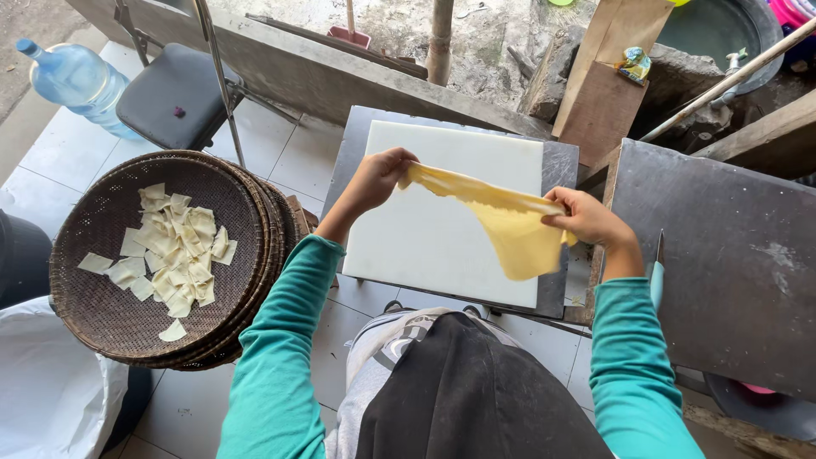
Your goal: The person cuts sheets of pale dough into small rectangular pieces using a knife on a white cutting board. The cut pieces are transferred into a woven basket. The person repeats this process with multiple dough sheets.
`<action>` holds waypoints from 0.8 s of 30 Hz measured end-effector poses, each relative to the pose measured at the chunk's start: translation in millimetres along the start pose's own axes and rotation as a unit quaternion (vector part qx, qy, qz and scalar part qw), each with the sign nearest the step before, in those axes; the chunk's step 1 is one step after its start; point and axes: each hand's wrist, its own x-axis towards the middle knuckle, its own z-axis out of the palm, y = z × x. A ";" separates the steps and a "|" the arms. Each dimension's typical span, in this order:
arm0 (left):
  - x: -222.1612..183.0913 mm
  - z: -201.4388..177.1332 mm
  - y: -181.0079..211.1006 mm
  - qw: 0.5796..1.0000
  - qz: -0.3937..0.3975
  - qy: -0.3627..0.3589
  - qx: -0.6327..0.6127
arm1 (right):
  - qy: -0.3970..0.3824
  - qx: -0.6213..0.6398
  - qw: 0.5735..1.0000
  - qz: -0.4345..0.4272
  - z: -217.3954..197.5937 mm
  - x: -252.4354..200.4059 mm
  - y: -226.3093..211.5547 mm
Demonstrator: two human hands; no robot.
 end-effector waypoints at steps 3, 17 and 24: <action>3.0 -2.0 -23.5 0.995 -0.021 -0.048 -0.090 | 0.010 0.000 1.000 -0.004 -2.3 8.6 -8.4; 31.5 -31.2 -52.3 0.994 0.070 0.012 0.080 | 0.101 0.078 0.992 -0.025 -68.6 28.6 -23.1; 46.4 -27.4 -83.6 0.884 0.265 0.195 0.333 | 0.271 -0.135 0.936 -0.178 -53.1 49.9 18.7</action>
